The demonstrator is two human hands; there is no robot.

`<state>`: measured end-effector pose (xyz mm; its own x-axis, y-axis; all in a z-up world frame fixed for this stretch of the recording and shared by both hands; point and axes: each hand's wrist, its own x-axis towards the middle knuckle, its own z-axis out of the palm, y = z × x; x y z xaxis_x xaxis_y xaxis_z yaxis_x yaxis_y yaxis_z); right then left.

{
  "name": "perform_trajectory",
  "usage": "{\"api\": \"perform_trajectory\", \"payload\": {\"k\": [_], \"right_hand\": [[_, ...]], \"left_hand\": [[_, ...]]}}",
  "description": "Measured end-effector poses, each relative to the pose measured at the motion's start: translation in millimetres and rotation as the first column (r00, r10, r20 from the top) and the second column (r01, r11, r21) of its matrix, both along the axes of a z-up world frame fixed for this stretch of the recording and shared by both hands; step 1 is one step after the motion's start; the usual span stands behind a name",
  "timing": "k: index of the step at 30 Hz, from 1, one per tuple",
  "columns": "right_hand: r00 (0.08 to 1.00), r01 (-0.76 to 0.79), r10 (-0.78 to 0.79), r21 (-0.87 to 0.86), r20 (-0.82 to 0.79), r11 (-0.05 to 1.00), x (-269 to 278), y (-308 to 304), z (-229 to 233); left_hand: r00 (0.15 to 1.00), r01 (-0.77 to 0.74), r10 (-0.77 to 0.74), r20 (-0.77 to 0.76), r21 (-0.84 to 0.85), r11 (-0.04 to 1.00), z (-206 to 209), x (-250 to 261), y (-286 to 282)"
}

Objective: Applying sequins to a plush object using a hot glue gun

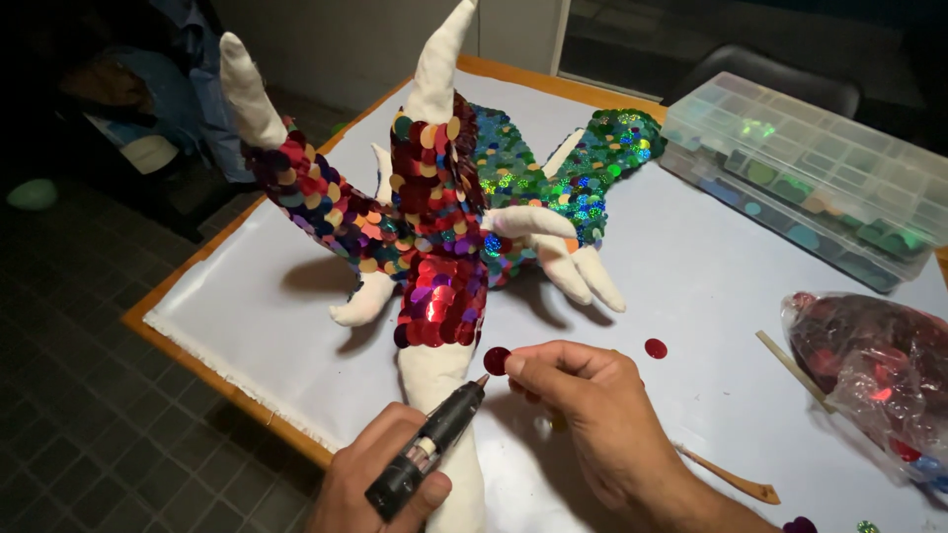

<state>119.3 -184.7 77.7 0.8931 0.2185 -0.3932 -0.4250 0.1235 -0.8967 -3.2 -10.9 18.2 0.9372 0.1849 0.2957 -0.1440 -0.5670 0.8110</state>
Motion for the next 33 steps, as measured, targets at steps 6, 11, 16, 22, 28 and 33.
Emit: {"api": "perform_trajectory", "payload": {"k": [6, 11, 16, 22, 28, 33], "right_hand": [[1.000, 0.012, -0.012, -0.011, 0.017, 1.000, 1.7, 2.3, -0.5], [0.999, -0.037, 0.038, -0.042, 0.031, 0.998, 0.2, 2.7, -1.5], [0.984, -0.125, 0.151, -0.236, 0.096, 0.964, -0.6, 1.0, 5.1], [0.906, -0.258, 0.401, -0.579, 0.132, 0.774, -6.7, -2.4, 19.1], [0.823, -0.342, 0.535, -0.587, 0.189, 0.734, -8.7, -8.8, 14.6], [0.828, -0.341, 0.527, -0.577, 0.189, 0.742, -9.9, -9.0, 16.0]], "left_hand": [[1.000, 0.003, -0.003, 0.020, -0.013, 1.000, -1.0, 0.5, 5.1], [0.990, 0.036, -0.039, 0.136, 0.028, 0.999, -1.4, 0.5, 6.1], [0.993, 0.028, -0.025, 0.119, -0.029, 0.999, 9.5, 0.5, 2.7], [0.976, -0.168, 0.174, 0.132, -0.054, 0.984, 31.0, 8.1, -7.3], [0.940, -0.337, 0.254, -0.228, -0.510, 0.792, 22.5, 22.1, -10.7], [0.961, -0.274, 0.216, -0.174, -0.465, 0.842, 26.5, 19.6, -10.2]]}}
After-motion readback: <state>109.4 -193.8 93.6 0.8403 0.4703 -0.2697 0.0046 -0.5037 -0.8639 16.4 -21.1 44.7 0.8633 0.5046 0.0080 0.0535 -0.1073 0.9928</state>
